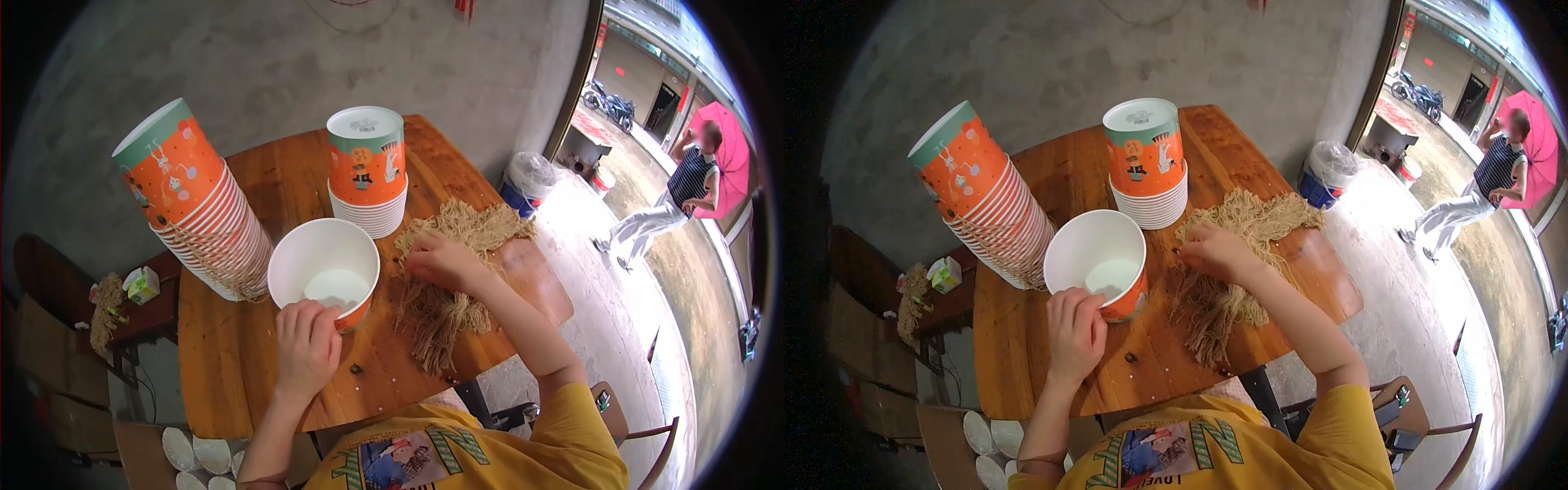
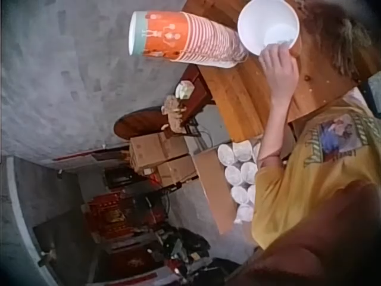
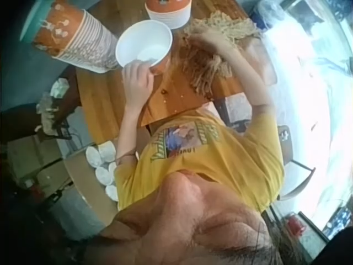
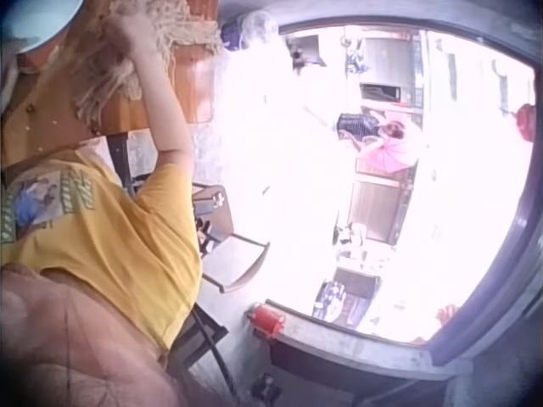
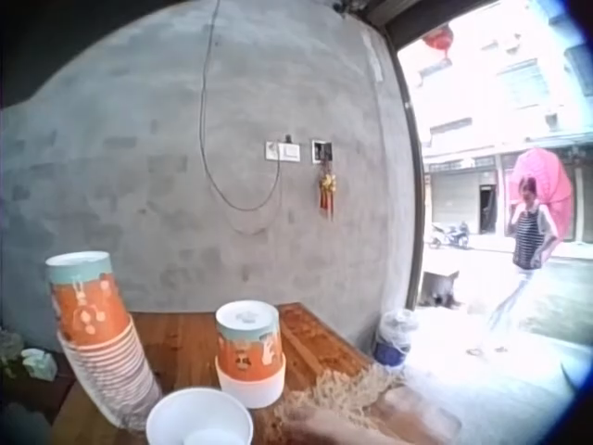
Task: Placing straw-like filler material into paper cups and stacking them.
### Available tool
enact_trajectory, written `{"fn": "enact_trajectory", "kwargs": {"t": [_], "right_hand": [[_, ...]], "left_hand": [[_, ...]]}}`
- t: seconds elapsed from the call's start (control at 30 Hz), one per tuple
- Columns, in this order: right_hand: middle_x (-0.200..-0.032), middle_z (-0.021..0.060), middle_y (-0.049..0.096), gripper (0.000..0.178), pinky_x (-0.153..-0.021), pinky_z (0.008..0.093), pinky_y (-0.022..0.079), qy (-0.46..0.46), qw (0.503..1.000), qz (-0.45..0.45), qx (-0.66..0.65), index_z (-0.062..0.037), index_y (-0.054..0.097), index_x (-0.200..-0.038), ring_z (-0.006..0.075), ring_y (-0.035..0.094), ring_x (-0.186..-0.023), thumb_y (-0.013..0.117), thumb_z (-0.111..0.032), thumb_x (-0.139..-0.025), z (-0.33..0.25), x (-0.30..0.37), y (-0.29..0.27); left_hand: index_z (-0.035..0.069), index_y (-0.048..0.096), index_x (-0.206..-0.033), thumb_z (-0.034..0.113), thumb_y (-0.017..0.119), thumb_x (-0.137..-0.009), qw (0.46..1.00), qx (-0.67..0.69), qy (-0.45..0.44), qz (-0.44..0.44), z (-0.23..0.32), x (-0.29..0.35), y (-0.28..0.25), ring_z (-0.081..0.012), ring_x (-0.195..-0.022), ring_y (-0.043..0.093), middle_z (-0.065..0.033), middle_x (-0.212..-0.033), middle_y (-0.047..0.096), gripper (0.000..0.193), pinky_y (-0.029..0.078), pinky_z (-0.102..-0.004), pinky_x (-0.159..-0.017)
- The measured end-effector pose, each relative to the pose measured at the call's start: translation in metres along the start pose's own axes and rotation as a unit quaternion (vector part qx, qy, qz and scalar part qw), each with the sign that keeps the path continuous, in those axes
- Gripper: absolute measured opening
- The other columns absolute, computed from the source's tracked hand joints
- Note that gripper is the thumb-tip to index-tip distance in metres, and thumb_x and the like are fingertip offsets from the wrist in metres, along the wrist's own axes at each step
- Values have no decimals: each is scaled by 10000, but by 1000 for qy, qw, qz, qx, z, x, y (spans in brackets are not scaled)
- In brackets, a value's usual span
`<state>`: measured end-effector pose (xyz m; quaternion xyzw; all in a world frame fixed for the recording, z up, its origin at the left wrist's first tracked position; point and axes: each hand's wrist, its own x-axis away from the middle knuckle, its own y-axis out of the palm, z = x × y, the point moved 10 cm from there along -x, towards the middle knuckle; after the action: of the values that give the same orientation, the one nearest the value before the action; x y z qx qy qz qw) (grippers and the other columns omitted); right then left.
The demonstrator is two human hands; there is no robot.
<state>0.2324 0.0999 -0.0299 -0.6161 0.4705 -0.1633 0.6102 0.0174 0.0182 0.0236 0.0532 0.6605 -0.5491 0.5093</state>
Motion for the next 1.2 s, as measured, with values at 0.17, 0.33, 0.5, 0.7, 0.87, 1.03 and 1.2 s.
{"fn": "enact_trajectory", "kwargs": {"t": [0.17, 0.33, 0.5, 0.7, 0.87, 1.03, 1.2], "right_hand": [[-984, 52, 621, 107, -813, 375, 498, -7, 996, 60, -62, -110, 663, -923, 282, 577, -954, 684, -101, -818, -33, 3, -44], [-1011, 27, 643, 188, -786, 352, 509, -34, 992, 77, -90, -114, 679, -961, 256, 599, -907, 714, -95, -777, -95, 3, -76], [-1016, 0, 639, 263, -738, 331, 525, -51, 993, 101, 19, -150, 687, -964, 216, 596, -890, 734, -119, -707, -135, 25, -83], [-1059, 31, 646, 228, -773, 345, 527, -40, 995, 74, -50, -119, 677, -978, 224, 616, -922, 732, -108, -758, -128, 46, -59], [-1012, 87, 650, 179, -771, 355, 519, 90, 922, -3, -377, -54, 654, -1020, 277, 637, -895, 684, -78, -845, -115, 48, -22], [-926, 106, 655, 147, -732, 339, 509, 99, 900, -58, -420, -25, 646, -1009, 258, 655, -832, 664, -87, -876, -125, 44, 3], [-811, 113, 636, 128, -684, 330, 504, 24, 913, -10, -407, -19, 620, -1005, 230, 654, -763, 613, -98, -905, -139, 41, 1]], "left_hand": [[13, 554, -1135, -45, 602, -793, 991, 117, -31, 55, 21, -11, -12, -325, -981, 565, -149, -1106, 558, 350, 474, -429, -873], [-19, 378, -1340, 85, 599, -947, 819, 524, -233, 29, 30, -17, 31, -196, -1061, 572, -147, -1304, 497, 462, 482, -325, -890], [0, 437, -1269, 164, 513, -1016, 702, 634, -312, -86, 39, 9, 70, -86, -817, 570, -61, -978, 625, 310, 468, -219, -719], [21, 574, -1030, 206, 477, -1035, 670, 566, -426, -221, 41, 54, 70, -70, -661, 553, -9, -760, 605, 208, 449, -212, -593], [23, 593, -1027, 231, 482, -1032, 757, 461, -377, -269, 36, 57, 60, -96, -629, 586, -36, -770, 639, 236, 485, -242, -579], [1, 614, -966, 189, 537, -1001, 811, 405, -325, -269, 25, 57, 52, -141, -612, 608, -67, -740, 649, 205, 500, -276, -572], [-6, 618, -953, 110, 609, -937, 824, 408, -318, -232, 11, 53, 32, -214, -625, 610, -96, -753, 639, 118, 504, -317, -598]]}}
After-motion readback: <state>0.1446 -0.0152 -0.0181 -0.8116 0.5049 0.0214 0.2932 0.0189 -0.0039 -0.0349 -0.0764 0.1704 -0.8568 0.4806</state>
